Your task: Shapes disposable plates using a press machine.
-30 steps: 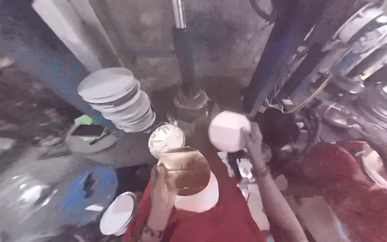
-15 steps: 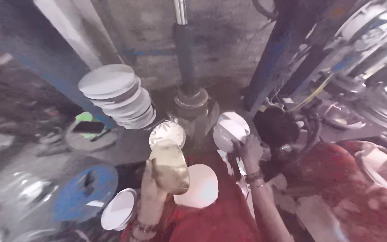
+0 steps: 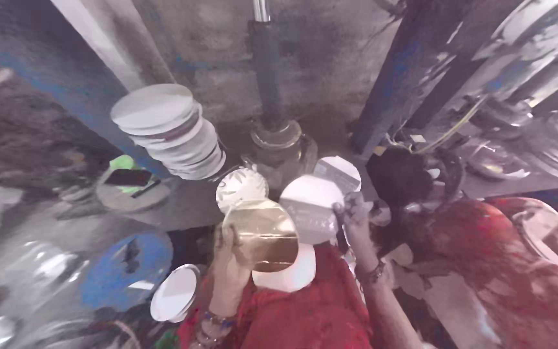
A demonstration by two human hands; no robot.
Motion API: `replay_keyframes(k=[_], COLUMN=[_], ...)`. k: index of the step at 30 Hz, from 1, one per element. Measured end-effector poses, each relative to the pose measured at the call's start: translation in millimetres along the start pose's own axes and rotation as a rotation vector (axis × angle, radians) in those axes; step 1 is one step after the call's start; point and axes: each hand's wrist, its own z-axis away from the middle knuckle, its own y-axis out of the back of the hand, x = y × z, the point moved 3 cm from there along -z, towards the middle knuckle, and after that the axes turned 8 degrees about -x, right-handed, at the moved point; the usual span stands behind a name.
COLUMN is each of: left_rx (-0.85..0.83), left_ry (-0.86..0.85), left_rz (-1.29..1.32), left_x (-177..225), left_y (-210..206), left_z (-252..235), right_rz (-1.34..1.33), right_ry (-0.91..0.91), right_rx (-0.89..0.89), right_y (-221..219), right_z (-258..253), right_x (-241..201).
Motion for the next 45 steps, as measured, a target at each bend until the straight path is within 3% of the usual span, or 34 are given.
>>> replay_keyframes(k=[5, 6, 8, 10, 12, 13, 15, 18, 25, 31, 39, 41, 43, 45], left_rx=[0.006, 0.014, -0.009, -0.057, -0.048, 0.009, 0.065, 0.018, -0.03, 0.091, -0.005, -0.002, 0.02, 0.046], left_ry=[-0.028, -0.02, 0.008, 0.016, 0.063, 0.101, 0.163, 0.195, 0.181, 0.235, 0.187, 0.167, 0.15, 0.13], left_rz=[-0.27, -0.248, -0.118, 0.056, 0.162, 0.188, 0.273, 0.398, 0.48, 0.367, 0.396, 0.357, 0.311, 0.276], left_x=[-4, -2, 1, 2, 7, 11, 15, 9, 9, 6, 3, 4, 8, 10], left_y=[-14, -12, 2, 17, 20, 15, 6, 7, 7, 1, 7, 6, 5, 4], left_z=[5, 4, -1, -4, -3, -2, -2, -3, -4, -2, -4, -4, -3, -3], right_rz=[0.02, 0.115, 0.577, 1.01, 1.194, 1.242, 1.27, 1.25, 1.092, 1.058, 1.124, 0.959, 0.597, 0.275], right_ry=[0.075, 0.055, -0.027, -0.295, -0.576, -0.612, -0.489, -0.293, -0.514, -0.548, -0.287, -0.166, 0.064, 0.095], right_rx=[-0.428, -0.407, -0.146, 0.018, 0.005, 0.014, 0.114, 0.235, 0.202, 0.158, 0.226, 0.288, 0.351, 0.279], right_y=[-47, -40, -9, 25, 49, 53, 49, 39, 52, 69, 64, 67, 70, 60], right_z=[12, 2, -26, -56, -79, -85, -87, -87, -87, -119, -121, -114, -100, -84], right_x=[-21, -20, -11, 11, 33, 39, 42, 41, 43, 45, 57, 57, 53, 35])
